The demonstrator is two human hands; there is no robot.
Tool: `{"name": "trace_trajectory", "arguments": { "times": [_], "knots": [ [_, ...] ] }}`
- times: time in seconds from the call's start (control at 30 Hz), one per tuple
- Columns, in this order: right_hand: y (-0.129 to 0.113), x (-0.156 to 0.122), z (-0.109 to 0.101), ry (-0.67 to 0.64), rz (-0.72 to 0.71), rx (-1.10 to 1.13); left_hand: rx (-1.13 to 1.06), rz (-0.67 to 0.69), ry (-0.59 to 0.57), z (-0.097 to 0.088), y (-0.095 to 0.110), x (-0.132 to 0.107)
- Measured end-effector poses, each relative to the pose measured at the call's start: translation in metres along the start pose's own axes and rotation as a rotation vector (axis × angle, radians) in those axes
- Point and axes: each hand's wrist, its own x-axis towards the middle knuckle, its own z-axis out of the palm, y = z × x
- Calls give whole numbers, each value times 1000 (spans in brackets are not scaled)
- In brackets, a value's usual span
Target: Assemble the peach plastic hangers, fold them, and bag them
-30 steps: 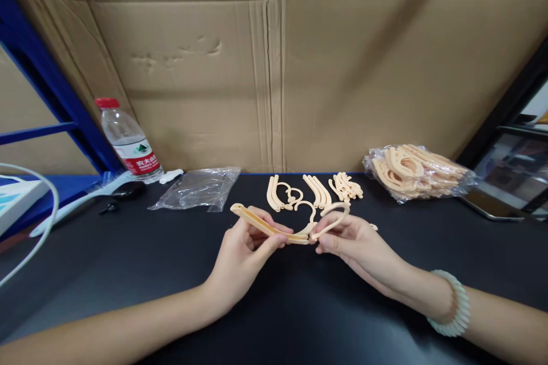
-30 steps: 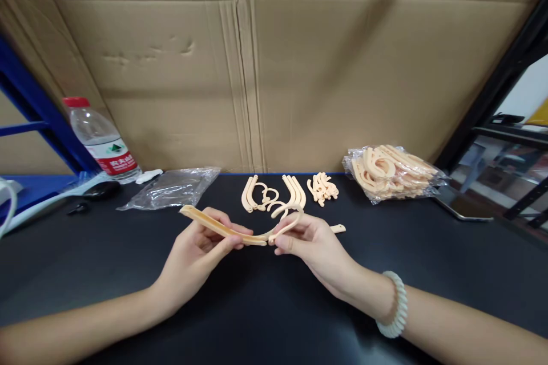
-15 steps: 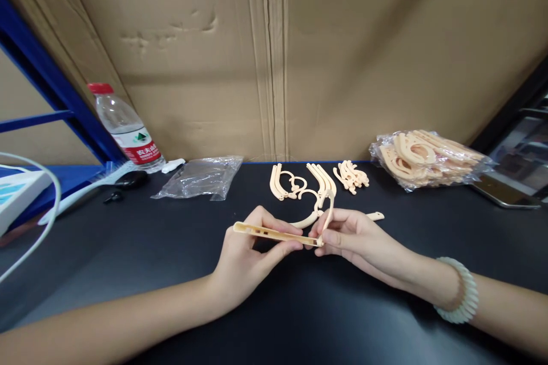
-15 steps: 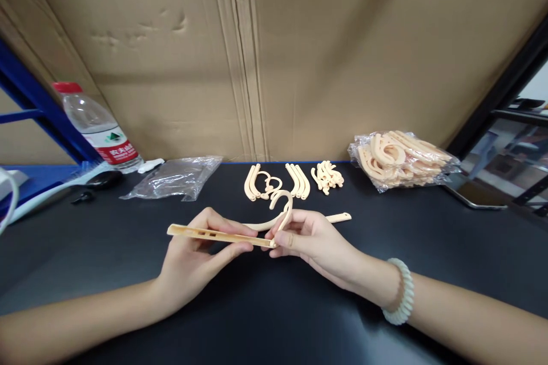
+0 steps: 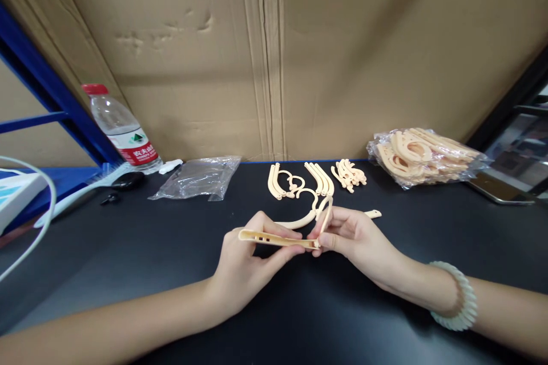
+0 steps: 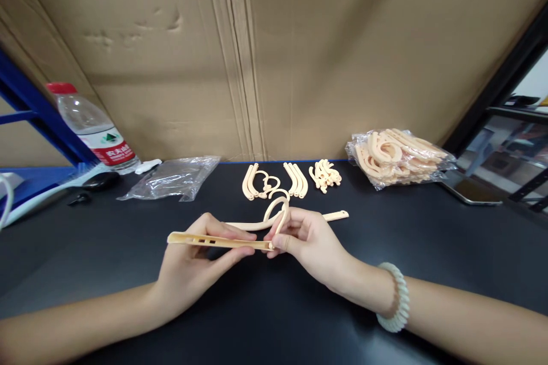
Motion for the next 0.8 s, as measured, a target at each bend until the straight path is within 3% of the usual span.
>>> {"name": "trace_trajectory", "arguments": {
  "times": [0.27, 0.4, 0.53, 0.63, 0.8],
  "knots": [
    [-1, -1, 4, 22, -62, -36, -31, -113, -6, 3, 10, 1],
    [-2, -2, 6, 55, -46, -40, -136, -295, 35, 6, 11, 3],
    [0, -2, 3, 96, -162, -162, -378, -519, 98, 9, 8, 8],
    [2, -1, 1, 96, -155, -193, -465, -569, 108, 11, 7, 10],
    [2, -2, 6, 68, -115, -152, -551, -564, -94, 11, 10, 7]
  ]
}}
